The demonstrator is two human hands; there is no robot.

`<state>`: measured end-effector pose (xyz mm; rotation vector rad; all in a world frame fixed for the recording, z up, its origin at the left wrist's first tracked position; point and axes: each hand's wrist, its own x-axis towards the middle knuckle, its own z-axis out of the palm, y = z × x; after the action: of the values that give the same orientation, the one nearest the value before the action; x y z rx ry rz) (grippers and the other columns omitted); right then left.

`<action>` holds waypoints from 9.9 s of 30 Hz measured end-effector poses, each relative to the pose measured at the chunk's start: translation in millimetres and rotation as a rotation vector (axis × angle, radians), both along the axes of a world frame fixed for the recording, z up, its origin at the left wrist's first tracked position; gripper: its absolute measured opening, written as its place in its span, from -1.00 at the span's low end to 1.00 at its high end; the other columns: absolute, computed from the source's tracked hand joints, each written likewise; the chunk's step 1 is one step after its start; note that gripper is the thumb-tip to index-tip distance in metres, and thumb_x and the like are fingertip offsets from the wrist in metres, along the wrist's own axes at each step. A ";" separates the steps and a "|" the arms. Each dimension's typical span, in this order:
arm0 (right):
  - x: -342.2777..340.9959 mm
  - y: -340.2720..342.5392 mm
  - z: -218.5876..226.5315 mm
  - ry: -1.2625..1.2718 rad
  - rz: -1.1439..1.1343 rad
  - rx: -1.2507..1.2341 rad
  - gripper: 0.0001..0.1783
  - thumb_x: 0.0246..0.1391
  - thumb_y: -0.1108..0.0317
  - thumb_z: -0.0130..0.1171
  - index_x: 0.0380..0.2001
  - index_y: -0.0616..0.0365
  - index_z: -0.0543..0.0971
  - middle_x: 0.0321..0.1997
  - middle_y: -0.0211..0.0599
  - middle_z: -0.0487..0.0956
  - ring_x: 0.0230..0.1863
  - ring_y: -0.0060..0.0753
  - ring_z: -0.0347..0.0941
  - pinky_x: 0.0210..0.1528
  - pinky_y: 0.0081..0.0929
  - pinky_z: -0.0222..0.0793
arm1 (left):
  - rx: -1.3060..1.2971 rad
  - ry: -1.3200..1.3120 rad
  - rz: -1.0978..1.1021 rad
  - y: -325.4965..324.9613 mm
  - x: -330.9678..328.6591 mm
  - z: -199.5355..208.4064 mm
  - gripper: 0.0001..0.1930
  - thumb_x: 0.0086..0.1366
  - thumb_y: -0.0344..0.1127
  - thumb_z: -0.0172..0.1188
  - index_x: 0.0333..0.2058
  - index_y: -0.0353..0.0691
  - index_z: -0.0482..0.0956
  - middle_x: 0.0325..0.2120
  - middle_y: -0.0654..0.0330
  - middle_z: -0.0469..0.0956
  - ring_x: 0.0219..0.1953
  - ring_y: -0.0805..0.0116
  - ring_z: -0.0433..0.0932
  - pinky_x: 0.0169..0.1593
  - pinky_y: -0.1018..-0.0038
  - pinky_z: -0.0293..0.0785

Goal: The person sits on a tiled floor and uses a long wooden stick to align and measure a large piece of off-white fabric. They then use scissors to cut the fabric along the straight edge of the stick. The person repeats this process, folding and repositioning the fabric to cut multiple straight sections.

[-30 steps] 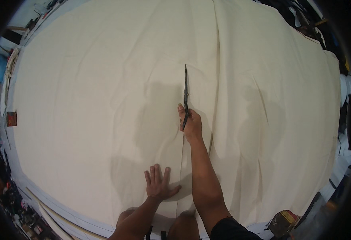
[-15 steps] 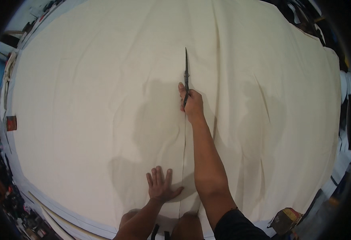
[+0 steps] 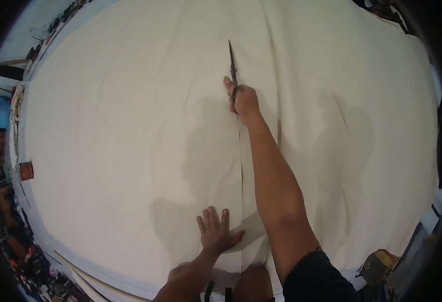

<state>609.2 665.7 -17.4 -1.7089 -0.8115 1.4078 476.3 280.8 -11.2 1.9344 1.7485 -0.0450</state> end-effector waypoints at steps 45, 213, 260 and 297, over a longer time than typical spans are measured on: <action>13.5 102.4 23.8 0.224 0.053 -0.149 -0.36 0.16 -0.23 0.20 -0.63 0.15 0.44 -0.72 -0.47 0.33 -0.71 -0.57 0.29 -0.69 -0.50 0.20 | 0.358 0.118 0.221 423.7 12.8 -14.5 -0.18 0.26 0.21 0.03 0.39 -0.07 0.13 0.41 -0.17 -0.04 0.45 -0.22 -0.12 0.43 -0.13 -0.30; 68.0 -880.9 71.9 -0.910 0.413 -0.351 -0.65 0.17 0.12 0.04 -0.19 0.12 0.65 -0.12 -0.06 0.64 -0.09 0.04 0.59 -0.06 -0.08 0.49 | 0.531 -0.312 0.392 -387.6 -262.2 244.7 -0.50 0.27 -0.14 0.24 0.06 -0.37 0.45 -0.01 -0.12 0.44 0.09 -0.03 0.40 0.17 0.18 0.32; 211.6 -535.3 622.6 -0.015 0.266 0.299 -0.75 0.21 0.30 0.14 -0.35 0.32 0.52 -0.37 -0.15 0.56 -0.22 -0.20 0.58 -0.17 -0.28 0.49 | -0.520 -0.427 -0.001 -86.4 163.2 674.9 -0.20 0.19 -0.45 0.02 0.41 -0.13 -0.03 -0.12 -0.25 0.50 -0.19 -0.17 0.59 -0.07 0.06 0.51; -97.6 -250.5 880.4 -0.558 -0.192 0.163 -0.29 0.23 -0.03 0.11 0.18 0.43 0.42 0.16 0.07 0.50 0.13 -0.01 0.44 0.15 -0.18 0.35 | -0.182 -0.608 1.701 -646.6 -672.4 608.5 -0.63 0.31 -0.13 0.20 -0.08 -0.32 0.50 -0.44 0.16 0.52 -0.48 0.39 0.51 -0.47 0.45 0.43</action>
<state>511.5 415.2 862.9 -2.0143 -0.9921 0.7157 -196.0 -365.8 597.3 -0.1352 2.1618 0.8143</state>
